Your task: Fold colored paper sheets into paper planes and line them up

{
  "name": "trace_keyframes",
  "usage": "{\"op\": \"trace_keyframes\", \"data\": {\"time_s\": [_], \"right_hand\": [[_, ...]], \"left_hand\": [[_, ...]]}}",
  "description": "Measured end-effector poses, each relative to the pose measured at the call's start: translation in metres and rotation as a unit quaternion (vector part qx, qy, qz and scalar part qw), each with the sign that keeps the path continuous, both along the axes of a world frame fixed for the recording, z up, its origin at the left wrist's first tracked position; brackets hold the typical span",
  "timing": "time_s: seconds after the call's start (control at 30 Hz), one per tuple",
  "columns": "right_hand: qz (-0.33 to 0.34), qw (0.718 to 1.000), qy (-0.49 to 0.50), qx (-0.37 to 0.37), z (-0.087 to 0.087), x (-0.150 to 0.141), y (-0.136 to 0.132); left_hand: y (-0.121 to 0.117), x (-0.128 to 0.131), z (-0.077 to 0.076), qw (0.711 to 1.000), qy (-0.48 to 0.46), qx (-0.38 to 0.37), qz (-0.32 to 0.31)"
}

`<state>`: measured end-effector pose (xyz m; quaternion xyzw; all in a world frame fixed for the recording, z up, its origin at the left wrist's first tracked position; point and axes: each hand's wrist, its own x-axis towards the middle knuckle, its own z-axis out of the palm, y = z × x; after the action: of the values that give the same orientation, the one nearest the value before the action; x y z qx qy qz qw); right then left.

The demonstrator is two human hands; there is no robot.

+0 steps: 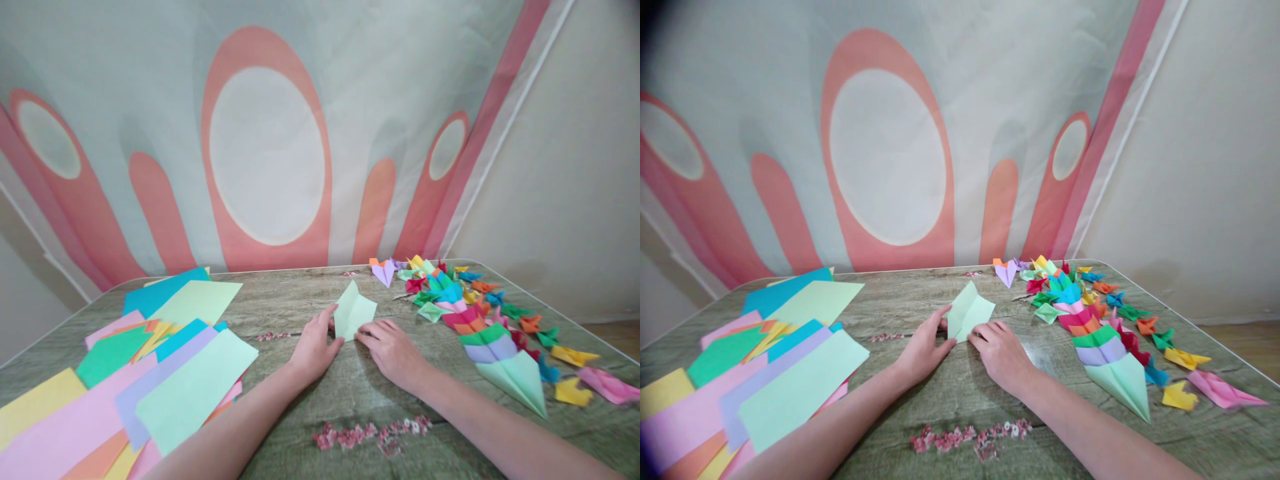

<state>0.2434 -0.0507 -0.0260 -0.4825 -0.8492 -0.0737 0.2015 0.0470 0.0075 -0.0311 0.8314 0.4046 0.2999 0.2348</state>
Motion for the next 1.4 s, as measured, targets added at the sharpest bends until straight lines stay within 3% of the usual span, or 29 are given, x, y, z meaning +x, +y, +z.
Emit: {"op": "trace_keyframes", "data": {"time_s": [0.13,0.23,0.37,0.47,0.6,0.73,0.83,1.07,1.23,1.4], "right_hand": [[0.013,0.999,0.009,0.035,0.003,-0.001,-0.001],[0.034,0.996,0.025,0.073,0.006,-0.003,-0.002],[0.074,0.987,0.045,0.135,0.008,-0.005,-0.006],[0.082,0.978,0.075,0.179,0.008,-0.006,-0.009],[0.057,0.966,0.101,0.229,0.011,-0.005,-0.011],[0.039,0.970,0.103,0.216,0.011,-0.001,-0.010],[0.041,0.974,0.124,0.184,0.008,0.001,-0.009],[-0.007,0.986,0.116,0.120,0.003,0.005,-0.001],[-0.015,0.991,0.103,0.078,0.000,0.006,0.001],[0.040,0.994,0.049,0.087,0.002,0.002,0.000]], "left_hand": [[0.001,0.001,0.003,0.998,-0.062,-0.033,0.008],[0.003,0.000,0.008,0.994,-0.104,-0.001,0.019],[0.003,-0.005,0.017,0.988,-0.099,0.118,0.022],[-0.001,-0.010,0.023,0.974,-0.036,0.222,-0.027],[-0.011,-0.013,0.033,0.929,0.037,0.353,-0.102],[-0.023,-0.010,0.042,0.889,0.090,0.417,-0.168],[-0.026,-0.007,0.042,0.883,0.111,0.413,-0.194],[-0.009,-0.009,0.034,0.941,0.116,0.293,-0.121],[-0.007,-0.008,0.033,0.941,0.133,0.274,-0.148],[-0.008,-0.006,0.030,0.939,0.184,0.254,-0.138]]}}
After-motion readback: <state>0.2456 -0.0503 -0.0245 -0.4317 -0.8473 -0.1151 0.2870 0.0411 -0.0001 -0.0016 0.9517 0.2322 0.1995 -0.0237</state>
